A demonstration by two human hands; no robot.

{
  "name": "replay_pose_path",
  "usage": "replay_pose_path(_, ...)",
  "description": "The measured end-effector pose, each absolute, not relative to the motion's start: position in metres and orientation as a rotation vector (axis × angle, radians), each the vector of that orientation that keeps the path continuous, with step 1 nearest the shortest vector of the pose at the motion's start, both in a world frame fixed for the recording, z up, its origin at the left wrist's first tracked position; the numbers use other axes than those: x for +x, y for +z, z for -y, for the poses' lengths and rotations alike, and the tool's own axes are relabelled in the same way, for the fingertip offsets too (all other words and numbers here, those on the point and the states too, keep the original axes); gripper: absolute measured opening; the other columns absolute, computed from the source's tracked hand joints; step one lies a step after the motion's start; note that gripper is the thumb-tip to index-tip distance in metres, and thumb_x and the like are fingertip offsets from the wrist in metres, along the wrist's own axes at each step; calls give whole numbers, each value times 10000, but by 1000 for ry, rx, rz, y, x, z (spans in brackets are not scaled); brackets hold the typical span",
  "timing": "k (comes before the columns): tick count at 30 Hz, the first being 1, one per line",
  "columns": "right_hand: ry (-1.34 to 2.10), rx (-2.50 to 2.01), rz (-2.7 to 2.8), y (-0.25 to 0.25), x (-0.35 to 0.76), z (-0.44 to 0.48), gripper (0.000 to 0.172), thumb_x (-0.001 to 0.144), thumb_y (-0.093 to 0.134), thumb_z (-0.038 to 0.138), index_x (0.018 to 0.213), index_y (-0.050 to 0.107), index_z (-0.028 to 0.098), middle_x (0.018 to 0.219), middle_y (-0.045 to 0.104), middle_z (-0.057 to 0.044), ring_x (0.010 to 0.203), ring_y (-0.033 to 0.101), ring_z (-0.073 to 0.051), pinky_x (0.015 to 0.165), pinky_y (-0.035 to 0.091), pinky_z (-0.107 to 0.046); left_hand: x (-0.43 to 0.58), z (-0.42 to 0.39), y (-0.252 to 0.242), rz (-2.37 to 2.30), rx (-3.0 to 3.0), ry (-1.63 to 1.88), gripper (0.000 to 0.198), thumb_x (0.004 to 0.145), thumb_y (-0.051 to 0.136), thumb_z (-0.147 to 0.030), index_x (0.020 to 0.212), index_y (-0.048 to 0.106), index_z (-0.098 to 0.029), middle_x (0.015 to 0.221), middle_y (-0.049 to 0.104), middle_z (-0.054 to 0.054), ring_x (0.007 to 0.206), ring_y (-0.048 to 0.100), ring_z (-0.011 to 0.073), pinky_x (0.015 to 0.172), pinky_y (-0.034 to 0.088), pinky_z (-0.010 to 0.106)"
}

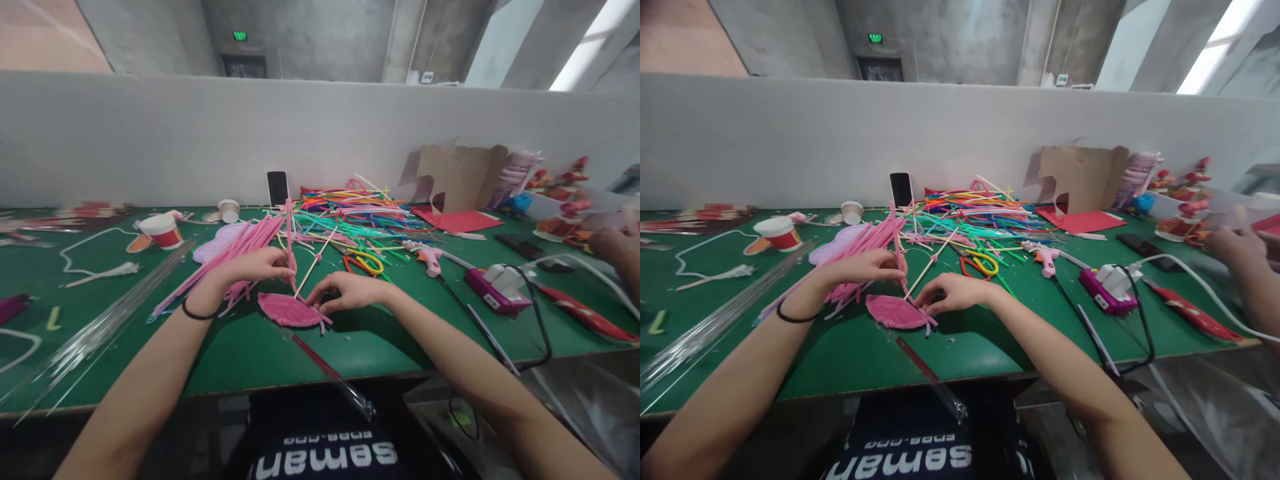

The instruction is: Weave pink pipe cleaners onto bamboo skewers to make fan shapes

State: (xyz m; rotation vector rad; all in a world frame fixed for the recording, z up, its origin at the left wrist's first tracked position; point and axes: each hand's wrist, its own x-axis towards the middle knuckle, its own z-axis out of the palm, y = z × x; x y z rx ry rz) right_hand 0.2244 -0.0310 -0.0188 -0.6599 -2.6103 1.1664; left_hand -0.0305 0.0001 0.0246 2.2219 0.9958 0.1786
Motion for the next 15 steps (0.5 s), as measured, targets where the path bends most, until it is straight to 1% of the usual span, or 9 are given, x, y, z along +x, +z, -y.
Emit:
replay_pose_path(1, 1161, -661, 2641, -15, 226, 32, 367, 849, 683, 286, 1200, 687, 177, 1061, 729, -49, 975, 659, -177, 870, 469, -269, -30, 1, 25, -983, 2197, 172, 416, 818, 601, -574, 888, 674, -171, 861, 738, 68, 813, 675, 220, 680, 482, 279)
replay_pose_path(3, 1108, -694, 2718, -8, 228, 37, 468, 803, 726, 256, 1259, 645, 190, 1136, 701, -51, 1058, 625, -190, 933, 445, -285, -29, 1, 25, -968, 2167, 164, 414, 814, 603, -582, 881, 655, -177, 858, 737, 67, 807, 677, 220, 680, 484, 282)
replay_pose_path(5, 1011, -768, 2784, -2, 228, 43, 607, 733, 797, 316, 1299, 607, 210, 1221, 658, -59, 1144, 570, -219, 987, 418, -311, -29, 2, 25, -959, 2147, 167, 410, 814, 599, -588, 874, 634, -184, 863, 734, 65, 810, 677, 220, 692, 485, 287)
replay_pose_path(7, 930, -843, 2811, 1, 226, 47, 703, 670, 842, 398, 1301, 596, 211, 1240, 637, -69, 1173, 535, -245, 986, 421, -326, -29, 3, 25, -959, 2124, 177, 410, 808, 601, -594, 874, 614, -189, 878, 735, 66, 823, 676, 222, 709, 488, 294)
replay_pose_path(9, 918, -872, 2812, 0, 224, 49, 680, 672, 838, 437, 1267, 614, 196, 1193, 651, -74, 1150, 542, -247, 948, 440, -316, -29, 4, 25, -976, 2107, 175, 412, 806, 602, -597, 884, 599, -192, 900, 740, 69, 837, 677, 227, 718, 493, 301)
replay_pose_path(12, 1016, -840, 2778, -2, 223, 45, 521, 755, 782, 425, 1195, 657, 176, 1116, 683, -66, 1056, 598, -213, 894, 457, -287, -31, 8, 22, -1001, 2116, 152, 404, 821, 595, -587, 912, 589, -194, 927, 744, 73, 854, 682, 233, 707, 498, 302)
replay_pose_path(13, 1062, -824, 2760, -3, 224, 44, 493, 771, 771, 415, 1188, 661, 174, 1104, 690, -61, 1024, 616, -200, 885, 458, -280, -31, 9, 20, -1003, 2125, 159, 395, 830, 590, -578, 921, 586, -194, 935, 744, 73, 861, 684, 233, 706, 499, 302)
replay_pose_path(15, 1130, -810, 2733, -2, 226, 42, 513, 765, 780, 390, 1215, 646, 182, 1087, 700, -47, 990, 636, -186, 873, 459, -272, -32, 12, 17, -1003, 2132, 206, 373, 850, 573, -560, 932, 575, -196, 938, 743, 73, 861, 686, 230, 707, 504, 304)
